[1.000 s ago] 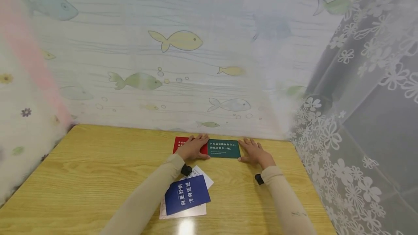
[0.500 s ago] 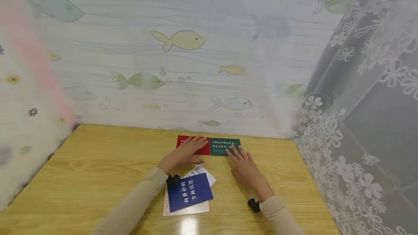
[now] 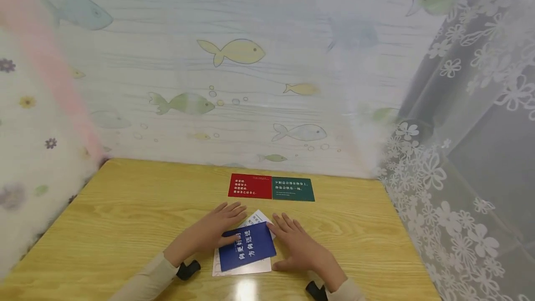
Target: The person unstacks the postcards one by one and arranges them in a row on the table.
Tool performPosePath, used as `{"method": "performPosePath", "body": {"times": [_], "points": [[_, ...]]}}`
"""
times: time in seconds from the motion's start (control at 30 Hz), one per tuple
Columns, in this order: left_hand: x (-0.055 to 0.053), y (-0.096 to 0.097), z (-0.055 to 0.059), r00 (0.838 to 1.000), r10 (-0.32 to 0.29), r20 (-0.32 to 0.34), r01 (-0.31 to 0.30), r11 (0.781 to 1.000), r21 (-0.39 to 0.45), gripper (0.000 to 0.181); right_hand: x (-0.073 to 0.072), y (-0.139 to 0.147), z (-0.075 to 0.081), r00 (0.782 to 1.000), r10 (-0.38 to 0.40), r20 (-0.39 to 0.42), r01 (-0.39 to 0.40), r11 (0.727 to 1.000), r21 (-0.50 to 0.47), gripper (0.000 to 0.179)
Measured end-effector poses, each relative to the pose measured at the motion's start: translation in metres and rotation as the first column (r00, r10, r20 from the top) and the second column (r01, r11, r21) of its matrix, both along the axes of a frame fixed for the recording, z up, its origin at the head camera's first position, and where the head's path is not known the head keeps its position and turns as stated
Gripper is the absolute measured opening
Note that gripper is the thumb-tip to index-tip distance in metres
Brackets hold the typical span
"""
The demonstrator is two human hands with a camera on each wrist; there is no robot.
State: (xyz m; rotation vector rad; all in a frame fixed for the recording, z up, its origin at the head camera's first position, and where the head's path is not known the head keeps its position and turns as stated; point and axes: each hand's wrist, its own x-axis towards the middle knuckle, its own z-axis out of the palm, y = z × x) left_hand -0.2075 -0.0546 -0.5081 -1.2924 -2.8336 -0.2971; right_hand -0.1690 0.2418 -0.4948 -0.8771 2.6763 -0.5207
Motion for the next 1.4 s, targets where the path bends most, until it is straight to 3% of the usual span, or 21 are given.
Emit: {"method": "performPosePath", "body": {"times": [0.13,0.33,0.53,0.73,0.9,1.13,1.4], "points": [[0.02,-0.014,-0.004,1.0,0.006,0.014,-0.005,1.0,-0.01,0.063,0.003,-0.003,0.0,0.999,-0.003,0.038,0.003,1.0,0.002,0.102],[0.045,-0.032,-0.007,0.999,0.032,0.028,-0.032,0.999,-0.017,0.069,-0.001,-0.006,-0.003,1.0,0.012,0.027,-0.011,1.0,-0.022,0.106],[0.06,-0.043,-0.008,0.993,0.092,0.079,-0.092,0.996,0.003,0.075,-0.01,-0.008,-0.006,0.999,0.031,0.036,-0.029,0.998,-0.055,0.112],[0.07,-0.047,-0.008,0.98,0.152,0.124,-0.159,0.986,0.044,0.079,-0.013,-0.009,-0.009,0.998,0.01,0.065,-0.005,0.996,-0.087,0.113],[0.076,-0.049,-0.014,0.97,0.189,0.151,-0.205,0.974,0.099,0.082,-0.008,-0.011,-0.007,0.998,-0.017,0.053,0.022,0.995,-0.096,0.102],[0.079,-0.05,-0.018,0.968,0.199,0.152,-0.217,0.97,0.11,0.081,0.001,-0.013,-0.003,0.999,-0.034,0.005,0.035,0.997,-0.075,0.086],[0.079,-0.05,-0.013,0.974,0.188,0.128,-0.204,0.971,0.123,0.084,0.009,-0.017,-0.005,0.994,-0.063,-0.094,0.06,0.998,-0.032,0.088]]}}
